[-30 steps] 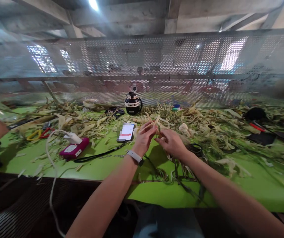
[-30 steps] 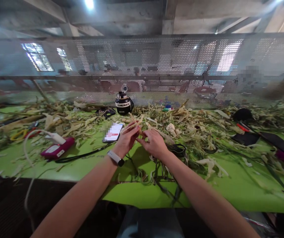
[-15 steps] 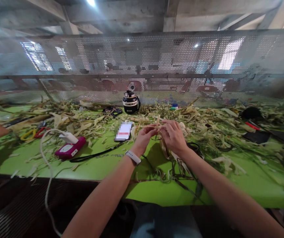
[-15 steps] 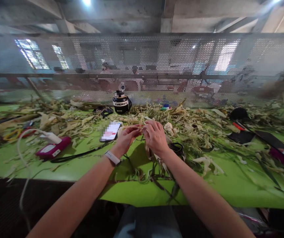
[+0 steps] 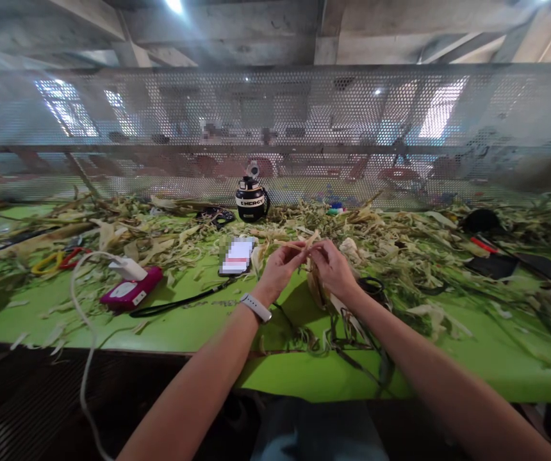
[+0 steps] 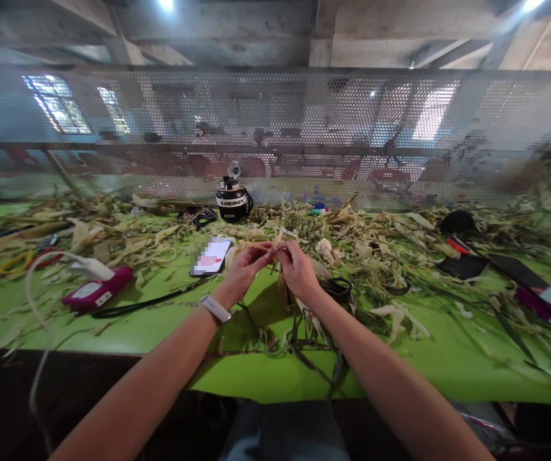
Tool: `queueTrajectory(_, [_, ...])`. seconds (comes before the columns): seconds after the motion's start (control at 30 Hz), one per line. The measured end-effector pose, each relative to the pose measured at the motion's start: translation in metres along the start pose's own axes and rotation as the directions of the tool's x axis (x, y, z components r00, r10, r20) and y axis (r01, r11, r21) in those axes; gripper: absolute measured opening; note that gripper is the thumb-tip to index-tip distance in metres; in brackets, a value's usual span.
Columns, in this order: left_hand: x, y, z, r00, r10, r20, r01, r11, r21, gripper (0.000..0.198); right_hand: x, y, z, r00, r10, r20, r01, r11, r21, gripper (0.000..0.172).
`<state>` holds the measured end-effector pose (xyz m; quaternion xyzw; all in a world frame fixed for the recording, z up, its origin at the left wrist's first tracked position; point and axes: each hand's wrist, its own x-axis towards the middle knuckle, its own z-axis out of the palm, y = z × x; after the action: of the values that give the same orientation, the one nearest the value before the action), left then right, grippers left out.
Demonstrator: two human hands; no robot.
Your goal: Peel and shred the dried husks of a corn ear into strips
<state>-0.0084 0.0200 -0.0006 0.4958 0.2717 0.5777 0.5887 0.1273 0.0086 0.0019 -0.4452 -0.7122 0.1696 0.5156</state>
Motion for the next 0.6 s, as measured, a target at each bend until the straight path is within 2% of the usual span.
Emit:
queueTrajectory(0.1, [0.002, -0.002, -0.002, 1.000, 0.000, -0.004, 0.000, 1.000, 0.028, 0.027, 0.000, 0.003, 0.002, 0.999, 0.042, -0.007, -0.042, 0.999, 0.026, 0.017])
queueTrajectory(0.2, [0.003, -0.001, -0.004, 0.997, 0.034, -0.067, -0.028, 0.996, 0.081, 0.024, 0.000, 0.005, 0.002, 0.996, 0.092, 0.016, -0.092, 0.995, 0.034, 0.021])
queueTrajectory(0.3, [0.004, 0.002, -0.006, 0.987, 0.081, -0.136, -0.060, 0.986, 0.158, 0.020, 0.000, 0.004, 0.000, 0.995, 0.098, 0.022, -0.096, 0.991, -0.088, 0.018])
queueTrajectory(0.37, [0.005, 0.003, -0.008, 0.981, 0.111, -0.162, -0.071, 0.970, 0.233, 0.018, 0.000, 0.003, -0.002, 0.998, 0.057, 0.003, -0.056, 0.978, -0.201, 0.015])
queueTrajectory(0.47, [0.007, 0.001, -0.010, 0.972, 0.161, -0.173, -0.087, 0.923, 0.375, 0.017, -0.002, 0.001, -0.004, 0.997, -0.075, -0.002, 0.070, 0.943, -0.324, 0.017])
queueTrajectory(0.53, [0.008, -0.001, -0.013, 0.968, 0.203, -0.145, -0.110, 0.867, 0.485, 0.017, -0.003, -0.001, -0.006, 0.982, -0.184, 0.033, 0.181, 0.893, -0.411, 0.018])
queueTrajectory(0.6, [0.008, -0.003, -0.015, 0.965, 0.253, -0.072, -0.162, 0.787, 0.595, 0.016, -0.003, -0.004, -0.008, 0.960, -0.272, 0.068, 0.267, 0.810, -0.522, 0.020])
